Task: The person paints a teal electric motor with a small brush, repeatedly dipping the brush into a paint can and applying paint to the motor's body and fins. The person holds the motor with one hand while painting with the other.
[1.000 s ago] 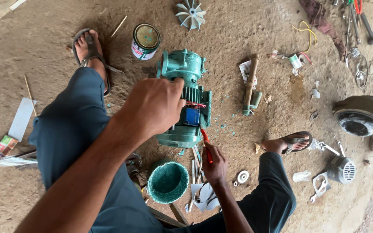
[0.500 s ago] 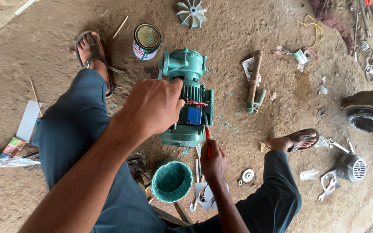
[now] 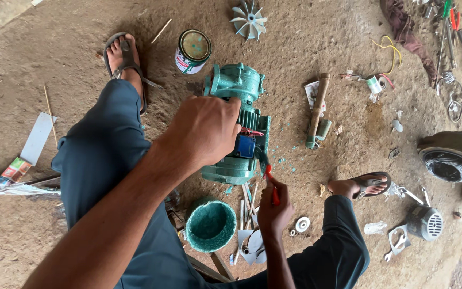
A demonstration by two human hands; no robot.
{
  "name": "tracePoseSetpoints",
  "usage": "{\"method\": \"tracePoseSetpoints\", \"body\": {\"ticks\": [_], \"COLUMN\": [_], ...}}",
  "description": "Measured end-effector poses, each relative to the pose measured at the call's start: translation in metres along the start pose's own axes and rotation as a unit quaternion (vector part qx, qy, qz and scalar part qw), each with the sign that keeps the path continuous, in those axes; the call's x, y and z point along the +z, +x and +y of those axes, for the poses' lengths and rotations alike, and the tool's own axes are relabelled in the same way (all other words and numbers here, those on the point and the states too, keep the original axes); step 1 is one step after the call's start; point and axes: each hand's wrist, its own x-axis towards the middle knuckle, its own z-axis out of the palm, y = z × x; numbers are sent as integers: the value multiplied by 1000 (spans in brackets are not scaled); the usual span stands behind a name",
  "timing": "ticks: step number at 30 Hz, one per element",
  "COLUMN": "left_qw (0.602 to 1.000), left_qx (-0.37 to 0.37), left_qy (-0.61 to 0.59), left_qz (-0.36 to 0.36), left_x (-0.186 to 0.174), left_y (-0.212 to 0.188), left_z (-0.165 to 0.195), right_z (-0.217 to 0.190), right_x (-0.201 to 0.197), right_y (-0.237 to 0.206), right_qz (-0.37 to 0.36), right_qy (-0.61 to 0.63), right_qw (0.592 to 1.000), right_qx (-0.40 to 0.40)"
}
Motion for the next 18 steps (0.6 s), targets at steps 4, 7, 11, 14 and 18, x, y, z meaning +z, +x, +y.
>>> {"method": "tracePoseSetpoints", "body": {"ticks": [4, 7, 11, 14, 18], "left_qw": [1000, 1000, 1000, 999, 999], "left_qx": [6, 7, -1, -11, -1], "left_qy": [3, 8, 12, 17, 23], "left_qz": [12, 4, -18, -42, -37], "left_x": [0, -1, 1, 3, 5], "left_y": [-1, -1, 2, 5, 7], "left_z": [0, 0, 3, 6, 7], "right_z": [8, 19, 30, 28, 19], "right_x": [-9, -12, -1, 11, 10], "right_y": [12, 17, 18, 12, 4], "right_qz": [-12, -33, -83, -111, -90], "right_qy": [47, 139, -35, -32, -24], "right_qw": [998, 990, 994, 992, 996], "right_qx": [-34, -20, -56, -58, -12]}}
